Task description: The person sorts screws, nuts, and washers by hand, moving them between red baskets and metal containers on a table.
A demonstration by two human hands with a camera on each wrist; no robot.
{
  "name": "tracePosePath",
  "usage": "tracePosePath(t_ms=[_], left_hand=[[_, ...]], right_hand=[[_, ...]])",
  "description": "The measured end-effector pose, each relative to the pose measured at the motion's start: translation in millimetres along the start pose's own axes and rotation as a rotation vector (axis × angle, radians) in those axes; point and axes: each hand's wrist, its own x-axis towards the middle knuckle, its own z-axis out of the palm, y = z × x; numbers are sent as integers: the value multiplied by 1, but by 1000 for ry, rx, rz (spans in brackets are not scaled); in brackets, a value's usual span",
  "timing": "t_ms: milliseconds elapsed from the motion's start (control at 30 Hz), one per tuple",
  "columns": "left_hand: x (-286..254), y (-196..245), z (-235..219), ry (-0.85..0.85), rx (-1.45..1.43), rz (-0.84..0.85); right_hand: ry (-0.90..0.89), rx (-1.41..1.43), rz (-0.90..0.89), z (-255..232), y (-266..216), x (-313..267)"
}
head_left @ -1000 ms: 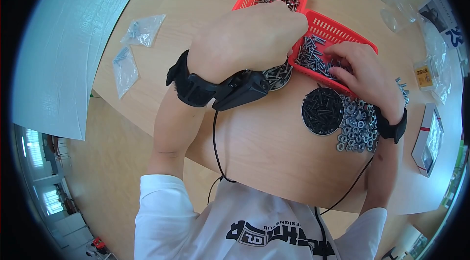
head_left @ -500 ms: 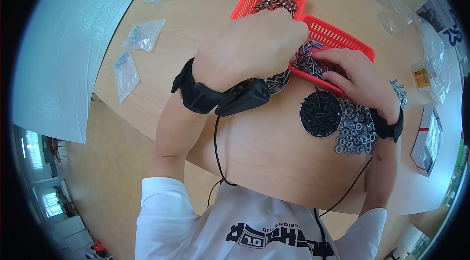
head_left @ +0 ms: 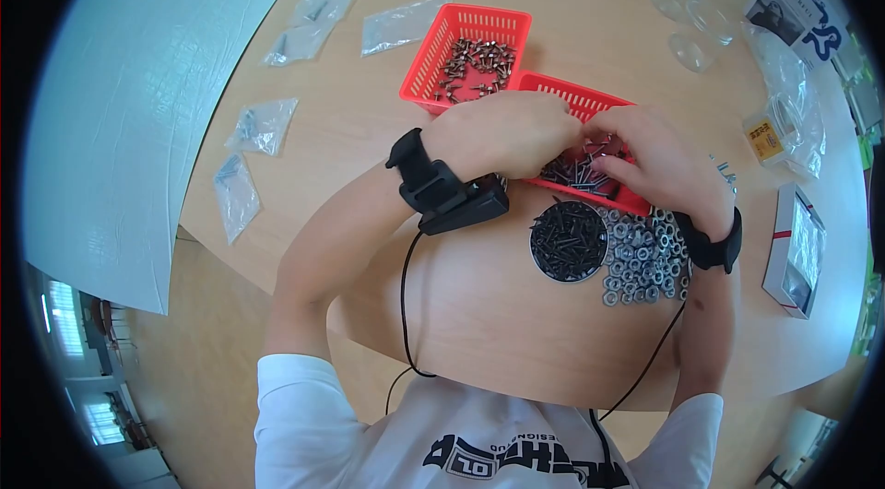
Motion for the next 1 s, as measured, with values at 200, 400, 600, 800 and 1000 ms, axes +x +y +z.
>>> tracePosePath(t_ms=[200, 400, 600, 800, 1000], left_hand=[[12, -5, 0, -96, 74, 71], [9, -3, -4, -64, -145, -74], [-13, -5, -16, 157, -219, 82], [-66, 2, -36, 283, -81, 5], [-94, -7, -27, 167, -96, -179]], right_hand=[[-100, -91, 110, -4, -9, 1], [-96, -147, 18, 15, 0, 1], [-98, -145, 60, 16, -2, 3], [-132, -161, 83, 18, 2, 5], [-105, -169, 75, 17, -5, 9]])
